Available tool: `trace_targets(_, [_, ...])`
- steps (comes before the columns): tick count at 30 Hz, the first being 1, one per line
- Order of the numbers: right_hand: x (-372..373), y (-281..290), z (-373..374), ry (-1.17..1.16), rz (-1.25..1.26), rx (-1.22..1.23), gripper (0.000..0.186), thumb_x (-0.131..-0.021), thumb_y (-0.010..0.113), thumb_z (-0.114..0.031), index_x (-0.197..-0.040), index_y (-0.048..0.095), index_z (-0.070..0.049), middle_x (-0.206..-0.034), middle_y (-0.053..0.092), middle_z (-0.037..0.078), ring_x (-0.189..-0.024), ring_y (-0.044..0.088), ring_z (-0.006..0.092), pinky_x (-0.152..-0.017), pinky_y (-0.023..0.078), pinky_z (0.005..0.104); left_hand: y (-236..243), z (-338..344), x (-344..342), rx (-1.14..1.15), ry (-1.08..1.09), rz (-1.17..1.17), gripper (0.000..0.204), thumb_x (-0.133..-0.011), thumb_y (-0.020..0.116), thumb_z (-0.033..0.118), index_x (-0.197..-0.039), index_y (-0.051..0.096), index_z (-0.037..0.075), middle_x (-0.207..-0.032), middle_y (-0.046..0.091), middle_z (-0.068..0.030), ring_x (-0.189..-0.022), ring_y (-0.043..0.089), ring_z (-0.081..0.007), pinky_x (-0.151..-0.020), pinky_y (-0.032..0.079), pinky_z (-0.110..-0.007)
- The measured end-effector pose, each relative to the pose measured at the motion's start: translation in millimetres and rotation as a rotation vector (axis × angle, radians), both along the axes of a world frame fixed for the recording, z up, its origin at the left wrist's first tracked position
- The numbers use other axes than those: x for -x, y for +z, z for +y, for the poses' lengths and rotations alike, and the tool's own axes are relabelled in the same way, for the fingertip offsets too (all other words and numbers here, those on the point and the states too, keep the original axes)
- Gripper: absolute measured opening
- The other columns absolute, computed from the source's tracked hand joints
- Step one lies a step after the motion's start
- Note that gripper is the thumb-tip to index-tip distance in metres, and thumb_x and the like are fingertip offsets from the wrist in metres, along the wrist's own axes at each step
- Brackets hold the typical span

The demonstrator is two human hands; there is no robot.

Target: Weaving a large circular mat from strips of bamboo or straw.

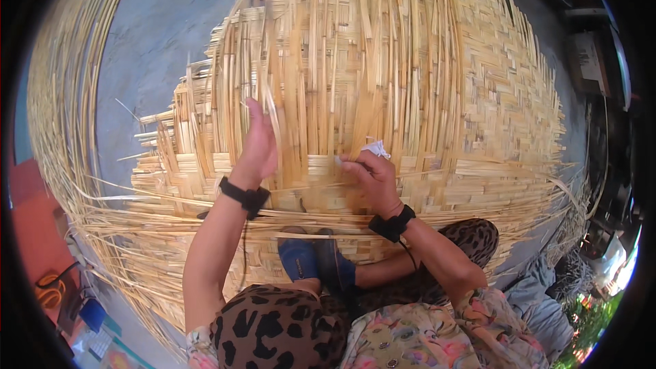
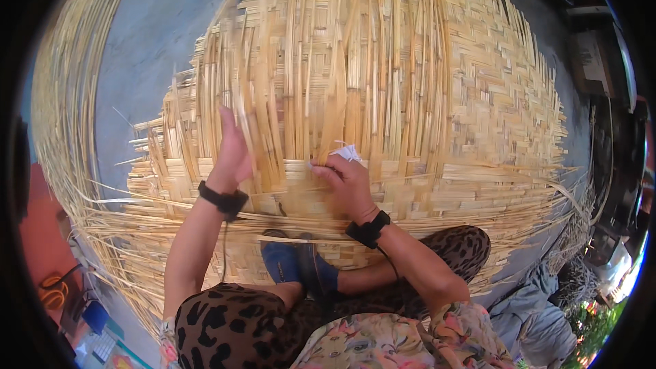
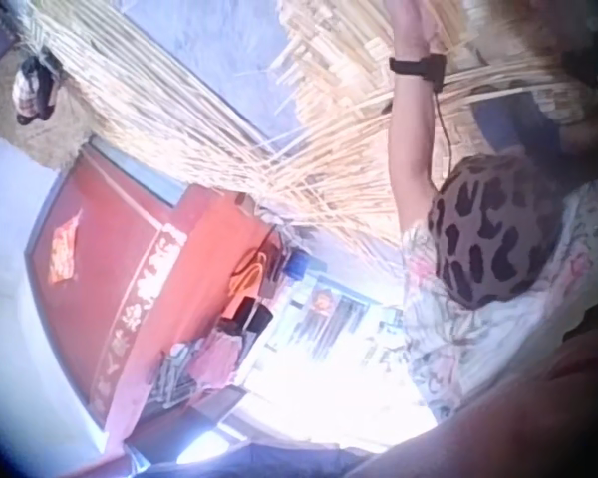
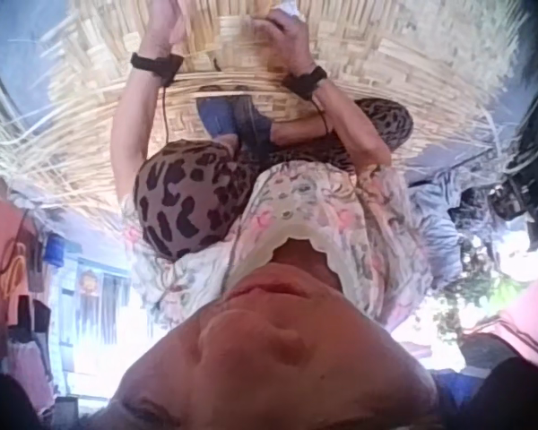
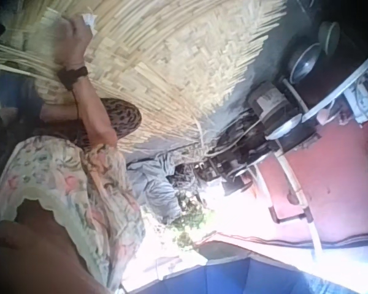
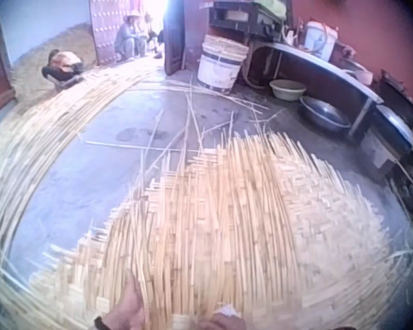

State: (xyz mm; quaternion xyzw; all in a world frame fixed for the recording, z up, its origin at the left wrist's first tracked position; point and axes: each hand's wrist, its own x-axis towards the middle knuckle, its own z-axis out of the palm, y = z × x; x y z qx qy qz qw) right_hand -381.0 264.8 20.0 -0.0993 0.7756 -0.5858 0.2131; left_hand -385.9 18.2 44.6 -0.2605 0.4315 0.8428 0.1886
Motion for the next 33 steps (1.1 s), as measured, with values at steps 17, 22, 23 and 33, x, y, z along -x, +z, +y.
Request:
trace_targets(17, [51, -22, -44, 0.102, 0.185, -0.371, 0.033, -0.089, 0.069, -0.014, -0.118, 0.053, -0.009, -0.097, 0.066, 0.02, -0.087, 0.064, 0.0381, -0.074, 0.051, 0.0443, 2, -5, -38, 0.686, -0.372, 0.068, 0.033, -0.1, 0.054, 0.017, -0.129, 0.058, 0.002, -0.107, 0.065, -0.0051, -0.094, 0.062, -0.012, -0.08, 0.053, -0.027])
trace_targets(22, [18, -23, -40, 0.172, 0.191, -0.24, 0.03, -0.09, 0.063, -0.01, -0.119, 0.056, -0.008, -0.106, 0.065, 0.02, -0.094, 0.063, 0.0378, -0.08, 0.051, 0.0448, -8, -41, -106, 0.537, 0.008, 0.148, 0.034, -0.093, 0.06, 0.001, -0.127, 0.061, 0.003, -0.105, 0.064, -0.0046, -0.093, 0.062, -0.0112, -0.081, 0.056, -0.027])
trace_targets(23, [3, -24, -39, 0.246, 0.424, -0.331, 0.03, -0.09, 0.061, -0.008, -0.12, 0.057, -0.008, -0.108, 0.065, 0.019, -0.097, 0.063, 0.0372, -0.082, 0.051, 0.044, -9, -46, -116, 0.51, 0.237, 0.118, 0.036, -0.091, 0.06, -0.004, -0.127, 0.061, 0.004, -0.104, 0.063, -0.0046, -0.094, 0.062, -0.0108, -0.083, 0.056, -0.027])
trace_targets(33, [-13, 26, -141, 0.51, 0.359, -0.329, 0.03, -0.087, 0.053, 0.001, -0.115, 0.059, -0.006, -0.104, 0.065, 0.023, -0.091, 0.064, 0.0398, -0.079, 0.051, 0.0485, -15, -100, -122, -0.295, 0.985, 0.209, 0.019, -0.098, 0.053, 0.009, -0.112, 0.056, -0.003, -0.112, 0.063, -0.0161, -0.102, 0.066, -0.0221, -0.081, 0.061, -0.032])
